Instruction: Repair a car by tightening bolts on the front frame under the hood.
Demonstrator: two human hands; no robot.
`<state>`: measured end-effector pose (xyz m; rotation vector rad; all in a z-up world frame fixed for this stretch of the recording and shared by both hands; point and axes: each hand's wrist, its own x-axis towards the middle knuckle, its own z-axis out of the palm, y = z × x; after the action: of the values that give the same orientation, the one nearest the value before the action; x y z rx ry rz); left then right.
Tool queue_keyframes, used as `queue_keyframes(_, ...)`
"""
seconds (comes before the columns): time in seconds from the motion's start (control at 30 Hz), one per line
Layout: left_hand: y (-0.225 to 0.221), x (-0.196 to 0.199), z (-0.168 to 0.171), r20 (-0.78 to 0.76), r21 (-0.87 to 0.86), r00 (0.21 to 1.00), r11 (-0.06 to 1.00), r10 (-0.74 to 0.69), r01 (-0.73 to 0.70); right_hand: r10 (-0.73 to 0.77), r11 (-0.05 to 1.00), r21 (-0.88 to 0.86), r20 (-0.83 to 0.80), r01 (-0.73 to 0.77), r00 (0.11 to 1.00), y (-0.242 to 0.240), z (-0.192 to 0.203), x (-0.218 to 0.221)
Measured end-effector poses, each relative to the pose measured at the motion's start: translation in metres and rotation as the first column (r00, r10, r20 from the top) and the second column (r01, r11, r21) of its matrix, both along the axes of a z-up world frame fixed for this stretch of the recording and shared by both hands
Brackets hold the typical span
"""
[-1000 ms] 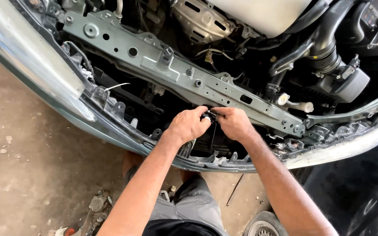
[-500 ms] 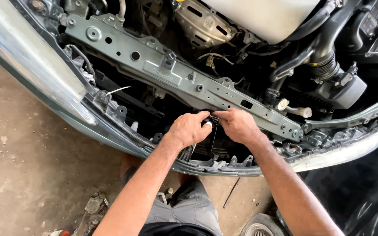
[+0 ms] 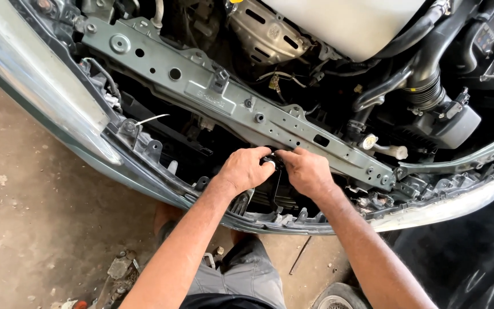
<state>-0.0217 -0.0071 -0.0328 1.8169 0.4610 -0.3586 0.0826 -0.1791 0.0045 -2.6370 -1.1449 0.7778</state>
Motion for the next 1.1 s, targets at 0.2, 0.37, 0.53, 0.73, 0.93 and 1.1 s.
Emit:
queue_keyframes(0.2,0.001,0.005,0.005,-0.032,-0.042,0.999,0.999,-0.011,0.01,-0.005,0.999,0.054,0.127,-0.002,0.992,0.007,0.008,-0.01)
queue_keyframes(0.37,0.009,0.008,0.024,-0.109,-0.124,0.994,0.992,0.006,-0.019,0.033,0.998,0.044,0.146,-0.04,0.989,0.009,0.01,-0.006)
queue_keyframes(0.53,0.008,0.008,0.017,-0.13,-0.094,0.991,0.995,-0.039,0.027,0.056,0.995,0.073,0.156,-0.068,0.986,-0.001,-0.006,-0.001)
queue_keyframes(0.73,0.006,0.007,0.011,-0.102,-0.067,0.994,0.997,-0.037,0.03,0.025,0.999,-0.045,0.123,-0.02,0.992,-0.004,-0.012,0.009)
queue_keyframes(0.93,0.003,0.008,0.002,0.019,-0.01,1.0,1.0,-0.004,0.004,0.116,0.992,-0.067,0.128,-0.108,0.985,0.006,-0.002,0.016)
queue_keyframes(1.1,0.005,0.011,0.011,-0.056,-0.036,0.998,0.999,-0.04,0.038,0.047,0.988,-0.154,0.121,-0.028,0.992,0.013,0.002,0.017)
